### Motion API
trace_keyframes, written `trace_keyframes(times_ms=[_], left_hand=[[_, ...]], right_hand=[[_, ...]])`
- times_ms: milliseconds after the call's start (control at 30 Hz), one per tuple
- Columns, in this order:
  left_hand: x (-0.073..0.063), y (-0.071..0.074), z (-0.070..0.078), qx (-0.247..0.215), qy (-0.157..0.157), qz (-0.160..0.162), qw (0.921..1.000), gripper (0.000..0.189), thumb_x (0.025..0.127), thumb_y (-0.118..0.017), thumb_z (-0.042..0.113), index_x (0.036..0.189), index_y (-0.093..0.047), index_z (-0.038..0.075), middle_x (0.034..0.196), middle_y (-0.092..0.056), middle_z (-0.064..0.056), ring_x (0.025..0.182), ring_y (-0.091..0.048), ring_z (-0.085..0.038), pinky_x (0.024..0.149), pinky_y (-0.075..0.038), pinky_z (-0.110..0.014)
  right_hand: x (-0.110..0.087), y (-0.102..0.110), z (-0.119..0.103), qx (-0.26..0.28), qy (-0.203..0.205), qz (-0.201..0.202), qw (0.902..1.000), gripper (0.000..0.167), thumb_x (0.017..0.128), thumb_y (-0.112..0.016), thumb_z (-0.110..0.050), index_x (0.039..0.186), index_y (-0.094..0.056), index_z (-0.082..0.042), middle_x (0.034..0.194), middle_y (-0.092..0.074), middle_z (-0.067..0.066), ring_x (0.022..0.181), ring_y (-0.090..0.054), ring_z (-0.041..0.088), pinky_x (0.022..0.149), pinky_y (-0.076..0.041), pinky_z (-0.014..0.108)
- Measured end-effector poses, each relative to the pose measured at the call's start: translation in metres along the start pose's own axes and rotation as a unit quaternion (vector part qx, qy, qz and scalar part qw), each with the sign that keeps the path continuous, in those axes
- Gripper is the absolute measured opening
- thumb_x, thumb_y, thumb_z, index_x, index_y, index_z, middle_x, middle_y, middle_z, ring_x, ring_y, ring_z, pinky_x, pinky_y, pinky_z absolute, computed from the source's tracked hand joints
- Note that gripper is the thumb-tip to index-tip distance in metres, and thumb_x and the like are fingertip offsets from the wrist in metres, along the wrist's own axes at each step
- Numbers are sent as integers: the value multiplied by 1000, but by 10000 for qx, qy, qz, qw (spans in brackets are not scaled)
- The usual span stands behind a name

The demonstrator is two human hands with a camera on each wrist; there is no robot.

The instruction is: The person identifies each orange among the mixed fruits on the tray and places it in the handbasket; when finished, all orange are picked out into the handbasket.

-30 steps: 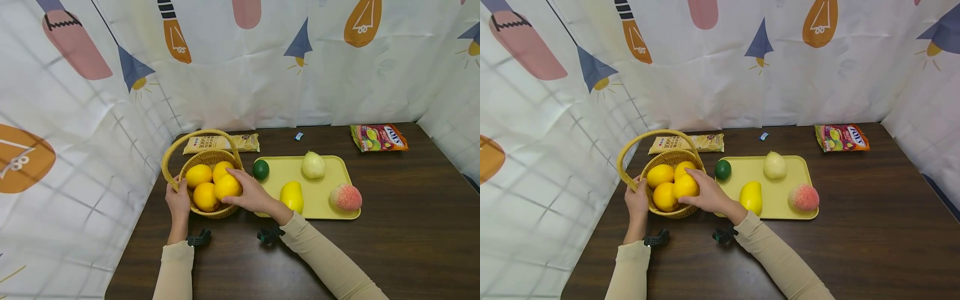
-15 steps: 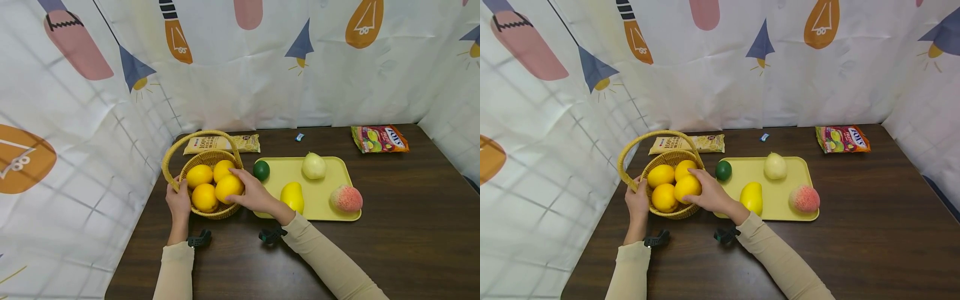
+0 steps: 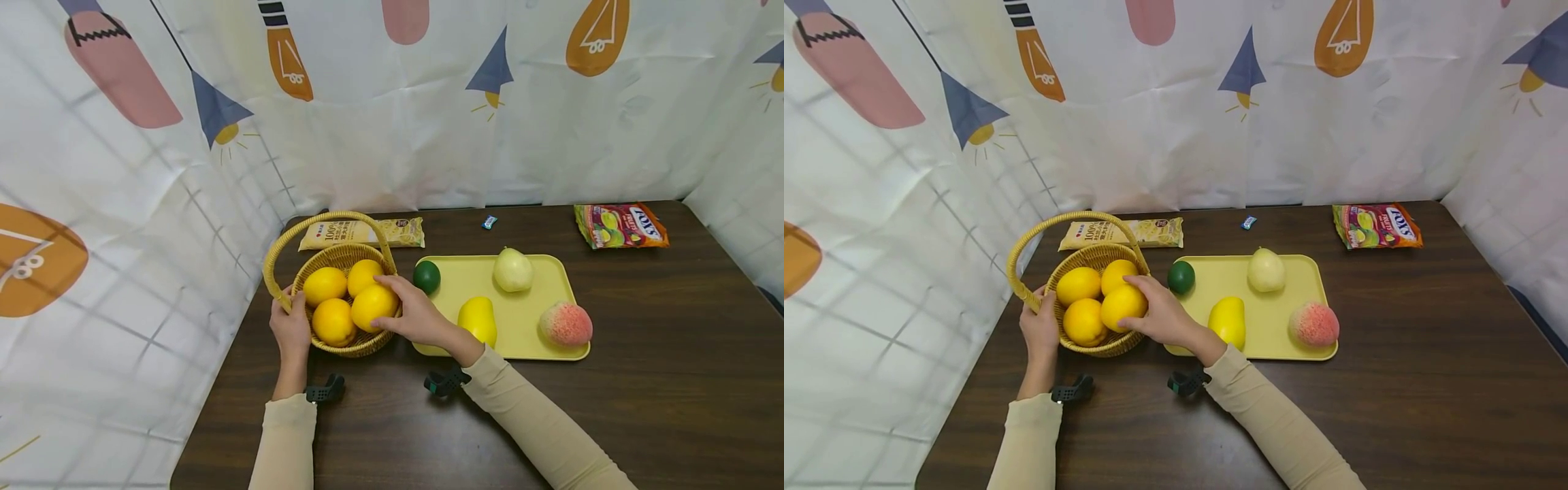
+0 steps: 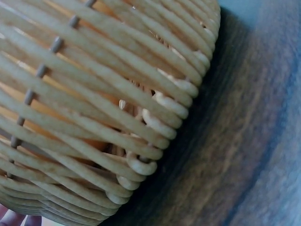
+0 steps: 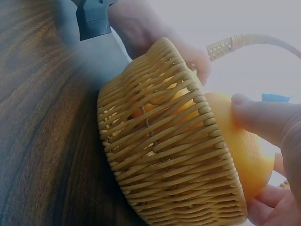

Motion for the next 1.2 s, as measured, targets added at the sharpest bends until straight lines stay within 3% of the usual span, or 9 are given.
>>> trace_keyframes(times_ms=[200, 333, 567, 667, 900, 1067, 1200], left_hand=[[0, 0, 0, 15, -79, 71, 9999, 29, 99, -53, 32, 98, -53, 4, 116, -55, -6, 76, -41, -21, 74, -31, -34], [0, 0, -1, 15, -114, 125, 9999, 28, 99, -53, 31, 95, -50, 3, 123, -57, -9, 81, -43, -21, 77, -32, -33], [0, 0, -1, 46, -2, 31, 10000, 26, 99, -53, 33, 99, -53, 7, 113, -56, -5, 69, -41, -17, 71, -33, -32], [0, 1, -1, -13, -43, 72, 10000, 26, 99, -53, 32, 98, -53, 6, 117, -57, -6, 71, -42, -17, 72, -33, -32], [-1, 3, 0, 10, -486, 488, 9976, 31, 98, -57, 26, 82, -51, 0, 123, -63, -11, 83, -49, -16, 74, -35, -29], [-1, 5, 1, 121, -616, 684, 9957, 29, 97, -58, 24, 99, -64, -4, 111, -65, -13, 81, -49, -20, 71, -35, -29], [-1, 7, 6, 195, -877, 759, 9931, 23, 96, -59, 19, 97, -63, -5, 119, -62, -14, 96, -55, -23, 83, -39, -31]], right_hand=[[-2, 5, -1, 64, 50, 9, 10000, 76, 83, -78, -30, 147, -41, -11, 147, -43, 6, 130, -45, 22, 103, -42, 40], [-2, 12, -1, 213, 89, 71, 9997, 74, 84, -78, -28, 146, -42, -8, 146, -45, 8, 122, -50, 22, 101, -43, 42], [-5, 39, -4, 552, 102, 157, 9983, 63, 92, -69, -27, 145, -43, -6, 146, -46, 11, 128, -49, 34, 104, -39, 51], [-7, 52, -5, 650, 60, 321, 9974, 55, 94, -67, -24, 143, -47, -9, 143, -49, 12, 127, -50, 34, 104, -40, 50], [-15, 76, -12, 856, -40, 567, 9947, 45, 94, -66, -20, 137, -53, -12, 138, -54, 9, 127, -52, 32, 105, -40, 47], [-22, 92, -15, 910, -61, 774, 9928, 44, 94, -66, -18, 136, -54, -11, 136, -56, 8, 127, -52, 27, 106, -39, 44], [-30, 102, -10, 794, -46, 893, 9928, 41, 95, -65, -17, 134, -56, -11, 135, -57, 8, 125, -52, 25, 106, -40, 43]])
Point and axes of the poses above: each hand's wrist, its own x-axis towards the middle knuckle, its own y-axis out of the back of the hand, z = x × y, the point moved 6 cm from there along x, towards the middle knuckle
